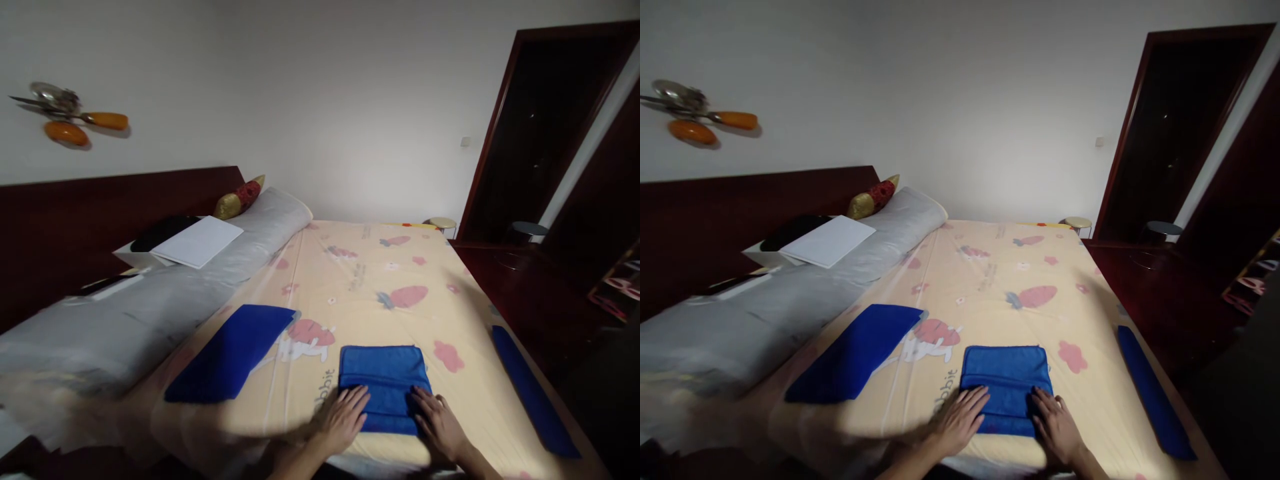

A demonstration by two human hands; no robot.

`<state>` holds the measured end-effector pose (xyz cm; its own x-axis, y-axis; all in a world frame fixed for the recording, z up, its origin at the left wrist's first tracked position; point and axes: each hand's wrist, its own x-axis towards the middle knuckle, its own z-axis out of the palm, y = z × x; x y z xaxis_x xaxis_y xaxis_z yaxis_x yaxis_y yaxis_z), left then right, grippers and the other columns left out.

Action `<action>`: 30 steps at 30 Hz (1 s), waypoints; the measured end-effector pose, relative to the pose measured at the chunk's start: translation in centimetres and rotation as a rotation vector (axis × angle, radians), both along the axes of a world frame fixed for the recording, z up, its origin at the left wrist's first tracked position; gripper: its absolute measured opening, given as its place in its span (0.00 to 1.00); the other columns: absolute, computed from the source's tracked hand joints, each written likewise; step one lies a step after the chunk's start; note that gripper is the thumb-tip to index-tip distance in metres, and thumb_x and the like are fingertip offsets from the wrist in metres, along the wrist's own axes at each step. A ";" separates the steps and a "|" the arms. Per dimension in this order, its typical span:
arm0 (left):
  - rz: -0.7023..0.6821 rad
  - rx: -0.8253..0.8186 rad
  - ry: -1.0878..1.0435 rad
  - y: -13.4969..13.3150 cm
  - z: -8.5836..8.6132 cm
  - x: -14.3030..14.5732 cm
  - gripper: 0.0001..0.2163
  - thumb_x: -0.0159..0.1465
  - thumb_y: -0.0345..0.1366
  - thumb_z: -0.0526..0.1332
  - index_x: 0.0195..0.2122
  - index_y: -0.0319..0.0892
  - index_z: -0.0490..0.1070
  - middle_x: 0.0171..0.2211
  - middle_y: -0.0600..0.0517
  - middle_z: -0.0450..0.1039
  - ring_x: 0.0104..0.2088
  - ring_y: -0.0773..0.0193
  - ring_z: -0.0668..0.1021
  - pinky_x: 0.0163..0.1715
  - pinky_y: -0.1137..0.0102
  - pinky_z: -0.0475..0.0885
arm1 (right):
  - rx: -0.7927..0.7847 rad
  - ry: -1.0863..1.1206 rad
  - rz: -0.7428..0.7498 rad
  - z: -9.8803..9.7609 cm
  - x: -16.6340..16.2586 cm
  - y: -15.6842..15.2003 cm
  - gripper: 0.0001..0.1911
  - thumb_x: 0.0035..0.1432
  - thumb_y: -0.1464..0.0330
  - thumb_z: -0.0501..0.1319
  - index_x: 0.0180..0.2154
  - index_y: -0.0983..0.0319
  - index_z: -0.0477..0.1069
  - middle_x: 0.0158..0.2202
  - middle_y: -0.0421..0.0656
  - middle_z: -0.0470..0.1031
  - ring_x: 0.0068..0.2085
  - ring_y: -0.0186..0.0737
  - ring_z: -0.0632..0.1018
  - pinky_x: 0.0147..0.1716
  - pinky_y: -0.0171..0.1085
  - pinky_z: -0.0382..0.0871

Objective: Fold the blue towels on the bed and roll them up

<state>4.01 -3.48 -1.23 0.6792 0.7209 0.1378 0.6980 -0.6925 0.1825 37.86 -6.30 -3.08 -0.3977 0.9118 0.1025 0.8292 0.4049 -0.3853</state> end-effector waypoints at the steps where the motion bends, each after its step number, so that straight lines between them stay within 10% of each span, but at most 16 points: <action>1: -0.033 -0.021 -0.003 -0.2 0.1 0.5 0.24 0.71 0.41 0.46 0.68 0.53 0.44 0.67 0.53 0.53 0.64 0.59 0.61 0.62 0.59 0.60 | -0.042 0.028 0.054 0.3 -0.3 -0.2 0.26 0.66 0.56 0.47 0.64 0.49 0.54 0.66 0.44 0.56 0.64 0.47 0.63 0.61 0.52 0.59; 7: -0.050 -0.069 0.017 -0.4 -0.2 1.1 0.28 0.70 0.44 0.49 0.68 0.56 0.36 0.68 0.55 0.49 0.66 0.59 0.58 0.63 0.56 0.58 | -0.226 0.024 0.061 0.1 -1.2 -0.7 0.30 0.65 0.49 0.44 0.66 0.47 0.47 0.68 0.41 0.50 0.67 0.49 0.55 0.63 0.58 0.51; 19: 0.144 0.073 0.061 1.0 0.7 -3.6 0.22 0.71 0.44 0.46 0.65 0.50 0.54 0.66 0.50 0.58 0.63 0.57 0.63 0.60 0.58 0.58 | -0.041 -0.109 -0.205 -2.0 0.3 0.4 0.32 0.64 0.47 0.45 0.62 0.54 0.59 0.65 0.47 0.59 0.64 0.51 0.62 0.60 0.58 0.57; 24: 0.126 0.038 0.047 0.5 0.2 -1.8 0.17 0.68 0.36 0.49 0.55 0.46 0.66 0.55 0.49 0.71 0.57 0.56 0.69 0.61 0.57 0.57 | 0.018 -0.077 -0.132 0.4 -0.5 0.2 0.23 0.65 0.53 0.47 0.52 0.55 0.69 0.58 0.49 0.70 0.57 0.51 0.70 0.56 0.55 0.60; 30: -0.014 -0.100 0.133 -0.9 0.0 -0.5 0.26 0.56 0.34 0.57 0.57 0.42 0.61 0.62 0.44 0.63 0.63 0.52 0.62 0.64 0.56 0.54 | -0.030 -0.001 0.031 3.7 -1.7 -0.8 0.11 0.62 0.64 0.50 0.40 0.57 0.70 0.44 0.46 0.73 0.45 0.45 0.72 0.48 0.45 0.65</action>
<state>3.51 -4.36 -1.28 0.6971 0.7166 -0.0256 0.7107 -0.6857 0.1574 36.12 -7.11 0.57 -0.4255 0.9018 0.0751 0.8169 0.4184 -0.3970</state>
